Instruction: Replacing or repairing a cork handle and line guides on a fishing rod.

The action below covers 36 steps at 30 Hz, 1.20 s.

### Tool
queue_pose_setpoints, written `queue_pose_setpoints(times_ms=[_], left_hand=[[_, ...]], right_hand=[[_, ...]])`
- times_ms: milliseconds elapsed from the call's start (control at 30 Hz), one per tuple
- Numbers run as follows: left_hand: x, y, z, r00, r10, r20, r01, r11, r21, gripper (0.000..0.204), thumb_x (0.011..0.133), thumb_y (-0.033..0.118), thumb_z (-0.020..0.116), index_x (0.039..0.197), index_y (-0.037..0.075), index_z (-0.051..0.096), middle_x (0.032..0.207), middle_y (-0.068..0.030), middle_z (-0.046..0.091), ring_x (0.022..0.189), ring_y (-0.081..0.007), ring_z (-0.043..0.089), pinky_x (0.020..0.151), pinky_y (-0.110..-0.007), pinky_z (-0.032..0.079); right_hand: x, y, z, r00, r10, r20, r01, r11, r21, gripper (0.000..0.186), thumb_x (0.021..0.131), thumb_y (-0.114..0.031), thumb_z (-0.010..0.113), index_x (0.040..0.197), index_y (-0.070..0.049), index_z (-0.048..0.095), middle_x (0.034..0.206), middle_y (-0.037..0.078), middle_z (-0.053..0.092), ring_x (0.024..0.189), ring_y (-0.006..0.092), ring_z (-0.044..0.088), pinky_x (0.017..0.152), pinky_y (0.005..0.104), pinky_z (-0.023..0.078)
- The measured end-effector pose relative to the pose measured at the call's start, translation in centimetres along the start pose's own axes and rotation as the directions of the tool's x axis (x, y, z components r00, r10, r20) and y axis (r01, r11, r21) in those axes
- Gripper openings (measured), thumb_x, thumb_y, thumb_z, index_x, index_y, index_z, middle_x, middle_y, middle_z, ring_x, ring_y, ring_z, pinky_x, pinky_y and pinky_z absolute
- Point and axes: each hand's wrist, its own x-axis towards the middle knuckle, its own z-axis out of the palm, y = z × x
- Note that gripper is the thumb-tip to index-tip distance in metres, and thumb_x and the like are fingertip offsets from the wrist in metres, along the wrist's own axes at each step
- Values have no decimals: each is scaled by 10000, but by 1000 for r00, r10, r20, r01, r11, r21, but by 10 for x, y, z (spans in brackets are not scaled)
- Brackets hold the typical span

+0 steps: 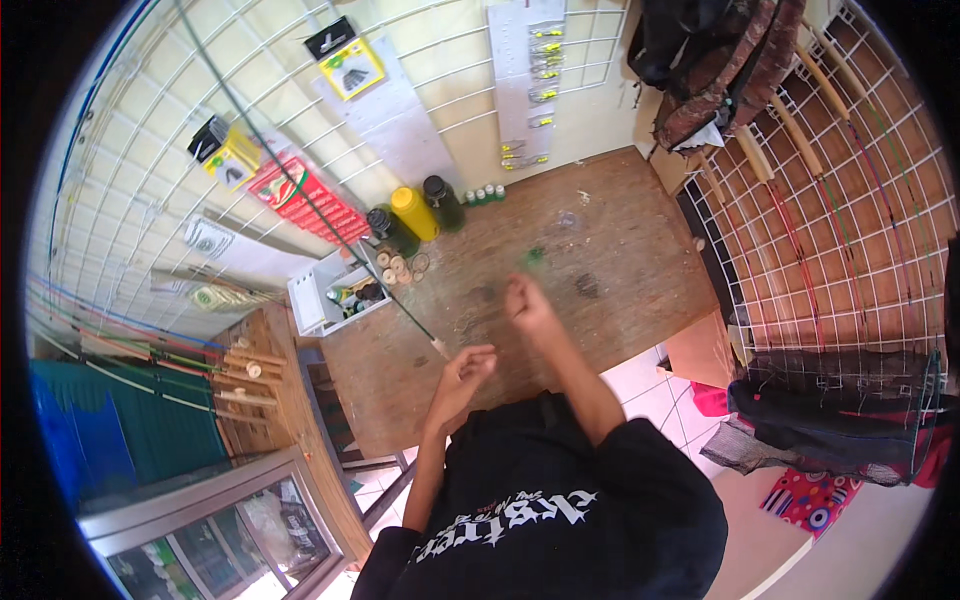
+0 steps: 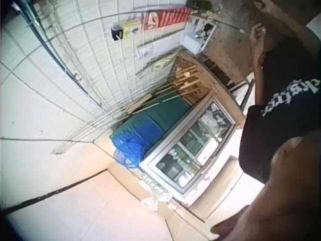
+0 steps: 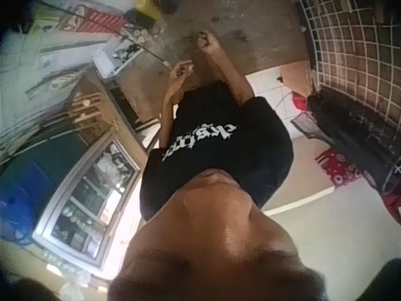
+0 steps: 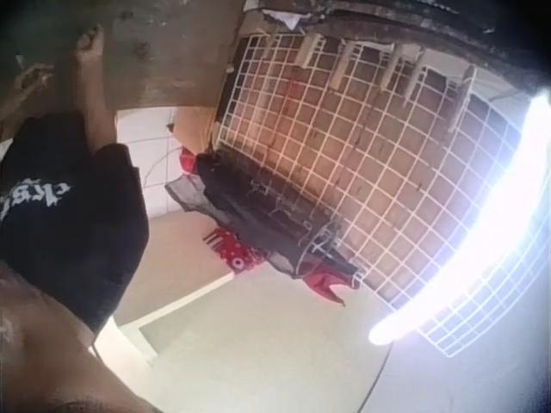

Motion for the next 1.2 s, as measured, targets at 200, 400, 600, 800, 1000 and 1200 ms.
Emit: queue_pose_setpoints(times_ms=[200, 400, 600, 800, 1000, 1200], left_hand=[[16, 20, 32, 976, 170, -137, -183, 979, -86, 574, 823, 127, 683, 1306, 47, 383, 1261, -110, 446, 1143, -175, 464, 935, -305, 379], [14, 10, 26, 994, 101, -50, -109, 976, -187, 435, 821, 116, 687, 1194, 14, 489, 1115, -73, 536, 1035, -142, 520, 864, -277, 403], [-8, 18, 20, 999, 10, 39, -6, 994, -105, 170, 876, 133, 627, 952, -18, 641, 837, -53, 651, 752, -93, 572, 689, -231, 449], [-36, 31, 9, 989, 129, -70, -133, 990, -46, 242, 936, 180, 534, 878, -25, 651, 782, -72, 659, 703, -102, 577, 653, -233, 452], [-68, 41, -6, 927, 246, -284, -237, 969, 64, 304, 964, 227, 488, 851, -14, 637, 726, -46, 618, 674, -91, 559, 618, -232, 429], [-92, 35, -19, 848, 296, -440, -298, 952, 68, 292, 970, 223, 476, 824, 4, 602, 713, -46, 594, 664, -103, 548, 612, -240, 418]], right_hand=[[-84, 79, 86, 998, -2, 61, 17, 970, -241, 174, 914, -189, 555, 782, -158, 445, 532, -73, 280, 380, 49, 199, 346, 223, 129], [-120, 87, 112, 957, -199, 213, 271, 874, -402, 92, 927, -184, 535, 938, -119, 473, 533, -72, 310, 385, 33, 227, 355, 213, 147], [-124, 89, 93, 816, -473, 333, 543, 427, -723, 113, 920, -184, 548, 973, -100, 493, 570, -77, 386, 440, 8, 303, 380, 207, 212], [-125, 109, 92, 674, -537, 507, 689, 208, -695, 216, 863, -146, 628, 1047, -73, 540, 572, -84, 360, 544, 15, 349, 481, 186, 285], [-145, 111, 83, 927, -159, 339, 338, -34, -940, 163, 830, -146, 662, 957, -46, 640, 754, -47, 423, 707, 48, 418, 626, 201, 329], [-152, 124, 77, 635, -59, 770, 623, -551, -556, 213, 856, -208, 648, 782, -9, 641, 767, 40, 469, 681, 106, 452, 620, 264, 358]])
